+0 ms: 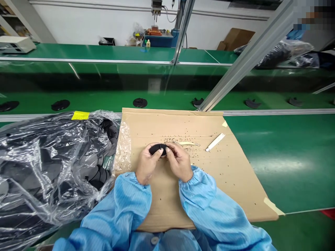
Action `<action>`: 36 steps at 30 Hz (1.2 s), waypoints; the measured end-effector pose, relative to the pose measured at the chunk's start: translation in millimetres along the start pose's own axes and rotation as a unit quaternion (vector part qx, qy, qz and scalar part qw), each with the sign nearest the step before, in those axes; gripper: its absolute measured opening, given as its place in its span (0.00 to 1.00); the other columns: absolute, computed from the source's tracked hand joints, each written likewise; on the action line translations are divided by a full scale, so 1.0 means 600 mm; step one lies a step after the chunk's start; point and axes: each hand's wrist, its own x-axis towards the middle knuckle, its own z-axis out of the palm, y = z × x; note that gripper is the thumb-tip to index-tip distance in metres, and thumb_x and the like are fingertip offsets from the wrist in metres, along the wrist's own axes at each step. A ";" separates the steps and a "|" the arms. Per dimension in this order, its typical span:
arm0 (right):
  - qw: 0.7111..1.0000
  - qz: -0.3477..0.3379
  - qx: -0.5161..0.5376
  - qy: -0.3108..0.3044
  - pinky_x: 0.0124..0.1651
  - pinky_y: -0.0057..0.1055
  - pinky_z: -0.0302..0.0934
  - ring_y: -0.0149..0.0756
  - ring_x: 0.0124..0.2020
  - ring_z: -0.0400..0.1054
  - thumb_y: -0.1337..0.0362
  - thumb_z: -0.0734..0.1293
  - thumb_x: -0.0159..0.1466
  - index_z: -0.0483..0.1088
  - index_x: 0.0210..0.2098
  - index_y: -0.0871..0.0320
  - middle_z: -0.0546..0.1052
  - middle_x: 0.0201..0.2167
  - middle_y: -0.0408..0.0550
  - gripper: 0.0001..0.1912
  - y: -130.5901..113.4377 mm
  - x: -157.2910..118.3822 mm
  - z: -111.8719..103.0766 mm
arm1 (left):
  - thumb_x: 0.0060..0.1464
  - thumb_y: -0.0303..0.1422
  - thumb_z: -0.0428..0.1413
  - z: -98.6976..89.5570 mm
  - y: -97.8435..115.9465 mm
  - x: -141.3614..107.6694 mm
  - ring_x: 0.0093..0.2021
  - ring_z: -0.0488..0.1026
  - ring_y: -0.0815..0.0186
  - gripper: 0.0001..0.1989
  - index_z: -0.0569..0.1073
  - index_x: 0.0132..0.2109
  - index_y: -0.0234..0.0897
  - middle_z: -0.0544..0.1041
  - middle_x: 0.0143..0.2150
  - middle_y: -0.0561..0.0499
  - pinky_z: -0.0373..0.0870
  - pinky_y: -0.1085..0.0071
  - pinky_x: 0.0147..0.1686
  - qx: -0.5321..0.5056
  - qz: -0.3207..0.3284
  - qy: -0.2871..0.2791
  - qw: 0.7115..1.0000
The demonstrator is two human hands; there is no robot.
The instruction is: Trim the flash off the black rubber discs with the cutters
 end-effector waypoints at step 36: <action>0.989 -0.031 -0.142 -0.026 0.35 0.32 0.65 0.33 0.26 0.65 0.63 0.62 0.64 0.72 0.42 0.57 0.74 0.31 0.48 0.10 -0.004 0.097 -0.018 | 0.45 0.30 0.64 0.003 0.004 0.000 0.50 0.72 0.65 0.31 0.64 0.57 0.39 0.74 0.50 0.47 0.67 0.69 0.51 0.005 0.039 0.076 0.996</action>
